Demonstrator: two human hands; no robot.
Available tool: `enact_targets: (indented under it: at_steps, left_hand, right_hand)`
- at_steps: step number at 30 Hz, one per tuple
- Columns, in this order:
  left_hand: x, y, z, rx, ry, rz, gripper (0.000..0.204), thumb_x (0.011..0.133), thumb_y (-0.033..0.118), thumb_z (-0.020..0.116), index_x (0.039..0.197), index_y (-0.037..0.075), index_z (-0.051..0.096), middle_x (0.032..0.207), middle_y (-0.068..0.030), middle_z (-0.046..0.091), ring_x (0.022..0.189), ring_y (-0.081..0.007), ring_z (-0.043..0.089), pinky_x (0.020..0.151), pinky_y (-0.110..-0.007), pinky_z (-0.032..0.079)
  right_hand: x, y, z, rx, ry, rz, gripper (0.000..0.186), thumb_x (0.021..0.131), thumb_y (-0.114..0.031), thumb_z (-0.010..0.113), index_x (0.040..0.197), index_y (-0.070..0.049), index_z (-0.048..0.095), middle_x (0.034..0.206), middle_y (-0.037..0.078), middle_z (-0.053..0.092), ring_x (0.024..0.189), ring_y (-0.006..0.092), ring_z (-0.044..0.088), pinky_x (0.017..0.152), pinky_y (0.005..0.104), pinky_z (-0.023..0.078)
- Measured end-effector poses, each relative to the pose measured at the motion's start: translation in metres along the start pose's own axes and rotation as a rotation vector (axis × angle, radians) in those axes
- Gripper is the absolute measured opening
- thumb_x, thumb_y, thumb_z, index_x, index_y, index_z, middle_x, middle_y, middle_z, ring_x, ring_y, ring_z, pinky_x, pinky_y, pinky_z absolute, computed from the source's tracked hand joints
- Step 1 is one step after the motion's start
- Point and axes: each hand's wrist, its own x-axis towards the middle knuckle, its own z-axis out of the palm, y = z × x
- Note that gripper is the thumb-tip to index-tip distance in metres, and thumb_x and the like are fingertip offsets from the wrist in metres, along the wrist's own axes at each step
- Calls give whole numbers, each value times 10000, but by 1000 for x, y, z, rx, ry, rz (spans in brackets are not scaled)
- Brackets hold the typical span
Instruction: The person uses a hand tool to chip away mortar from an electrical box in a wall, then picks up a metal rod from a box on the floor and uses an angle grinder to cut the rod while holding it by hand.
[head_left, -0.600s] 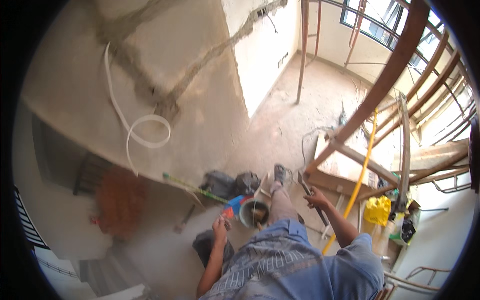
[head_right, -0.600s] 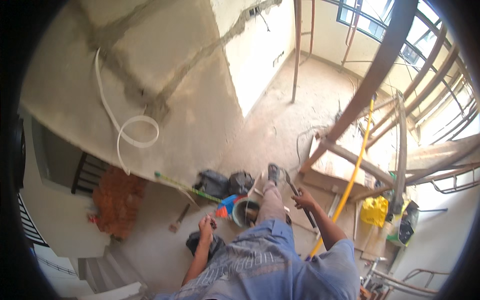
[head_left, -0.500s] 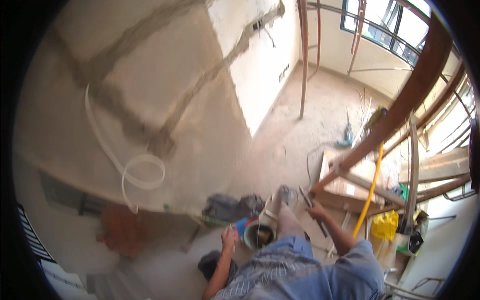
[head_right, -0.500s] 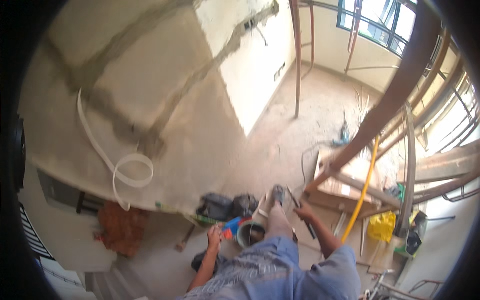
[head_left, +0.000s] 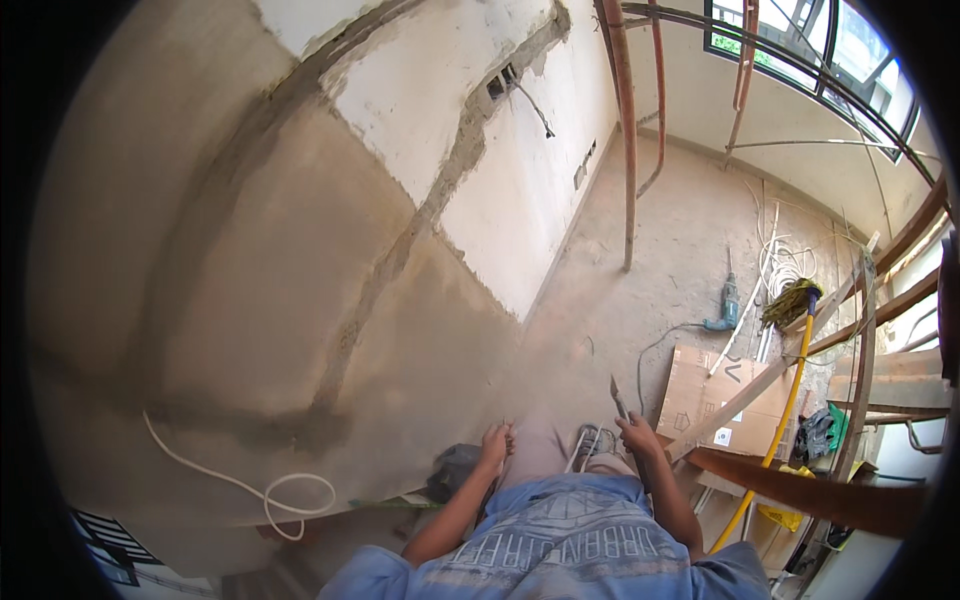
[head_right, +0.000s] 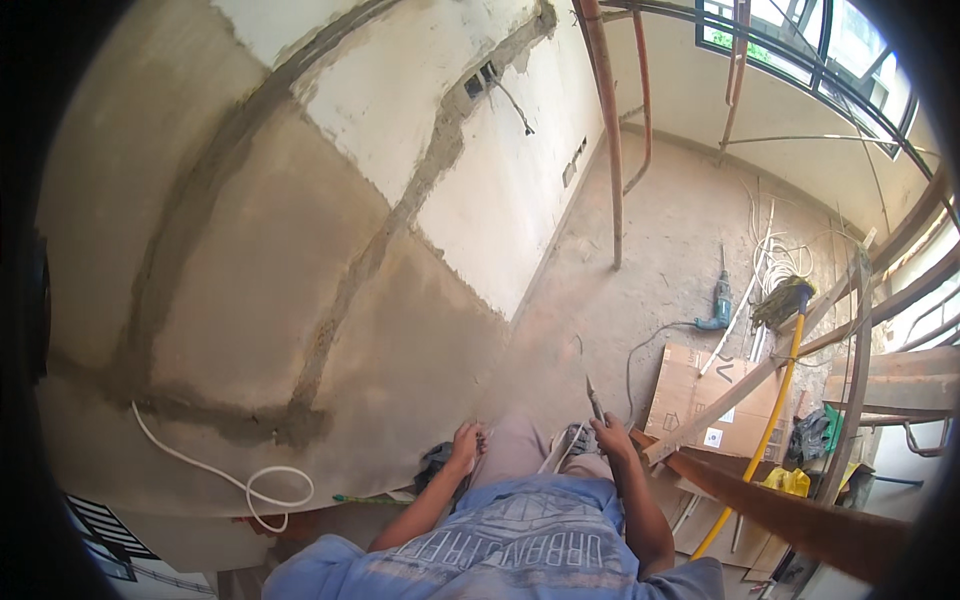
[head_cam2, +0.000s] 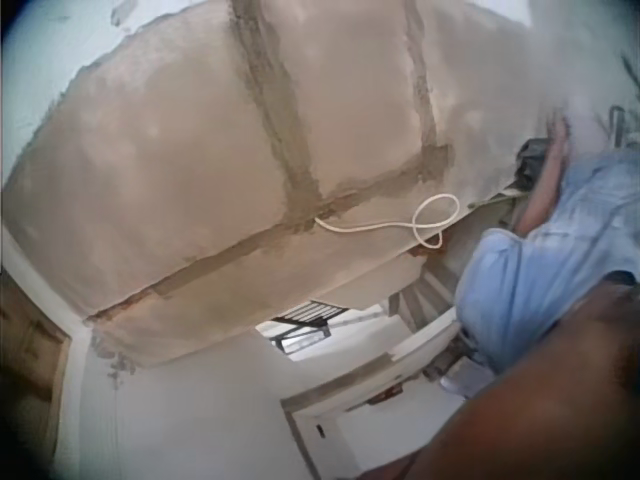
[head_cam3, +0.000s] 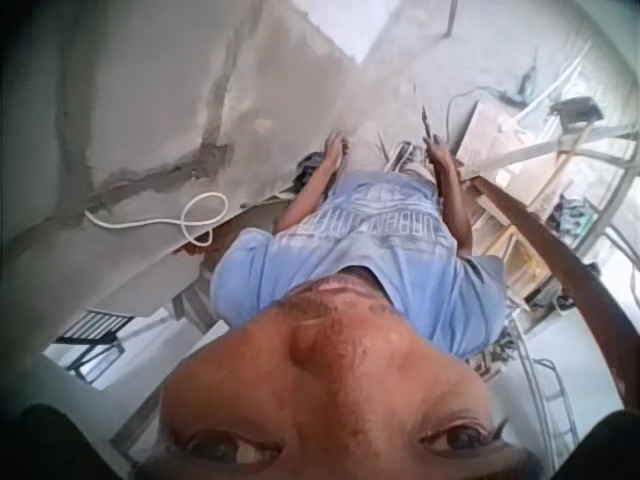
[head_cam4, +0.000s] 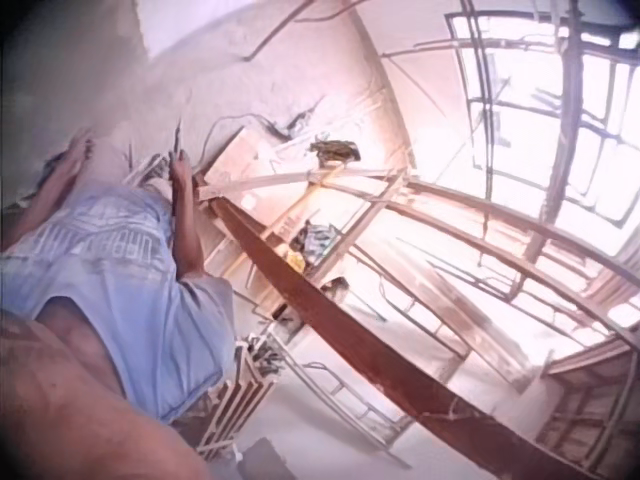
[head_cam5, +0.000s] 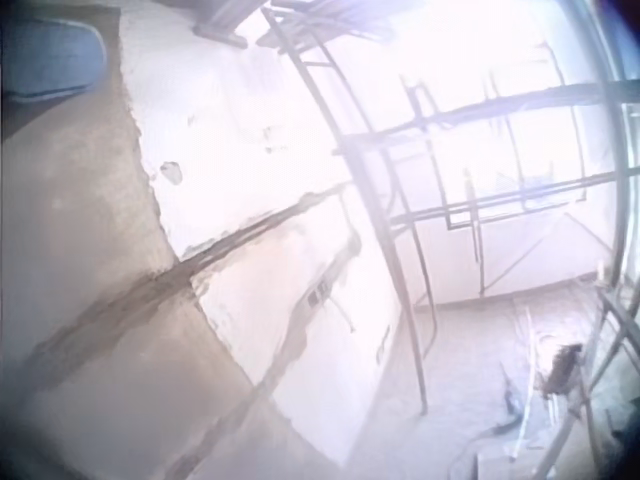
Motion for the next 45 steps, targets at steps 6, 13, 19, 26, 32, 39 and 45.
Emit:
enact_targets:
  at_steps: [6, 13, 19, 26, 32, 39, 45]
  left_hand:
    - [96, 105, 80, 79, -148, 59, 252, 978, 192, 491, 1220, 122, 480, 881, -62, 588, 648, -123, 565, 524, -240, 459]
    - [232, 279, 192, -158, -319, 83, 247, 984, 195, 489, 1202, 78, 491, 1010, -112, 624, 756, -181, 618, 595, -263, 509]
    - [300, 452, 269, -317, -419, 196, 194, 996, 272, 485, 1097, 107, 500, 716, -29, 518, 557, -143, 498, 513, -271, 435]
    - [380, 588, 354, -581, -503, 308, 117, 996, 190, 470, 1069, 102, 493, 641, 35, 388, 535, -84, 371, 518, -250, 342]
    - [435, 629, 370, -858, -412, 280, 111, 1000, 164, 454, 934, 101, 517, 638, 34, 410, 540, -89, 398, 537, -254, 359]
    - [408, 613, 391, -929, -204, 414, 111, 1004, 184, 461, 961, 109, 531, 628, 37, 411, 521, -88, 396, 531, -255, 354]
    - [403, 627, 380, -791, -249, 409, 139, 1018, 208, 426, 982, 115, 523, 610, 43, 407, 494, -84, 392, 503, -244, 348]
  right_hand:
    - [33, -58, -46, 148, 122, -22, 421, 923, -275, 593, 1216, -8, 451, 640, -5, 450, 502, 93, 448, 414, 266, 377]
    - [110, -140, -92, 305, 268, 3, 500, 916, -277, 592, 1291, -1, 410, 599, -12, 431, 462, 84, 427, 389, 265, 364]
    - [173, -248, -119, 207, 256, -118, 324, 922, -287, 592, 1086, -37, 467, 598, -20, 426, 449, 72, 414, 372, 246, 342]
    - [224, -357, -131, 204, 205, -98, 219, 938, -269, 584, 987, -87, 473, 591, -44, 400, 436, 53, 376, 361, 237, 312]
    - [294, -423, -184, -123, 73, -333, 292, 918, -313, 594, 908, -38, 497, 610, 7, 433, 492, 93, 424, 433, 274, 356]
    - [345, -507, -216, -227, -43, -385, 309, 907, -288, 595, 902, 10, 513, 679, 90, 495, 629, 162, 481, 583, 339, 411]
    - [380, -527, -208, -250, -100, -473, 329, 909, -289, 597, 897, 23, 492, 732, 150, 507, 693, 194, 456, 643, 357, 407]
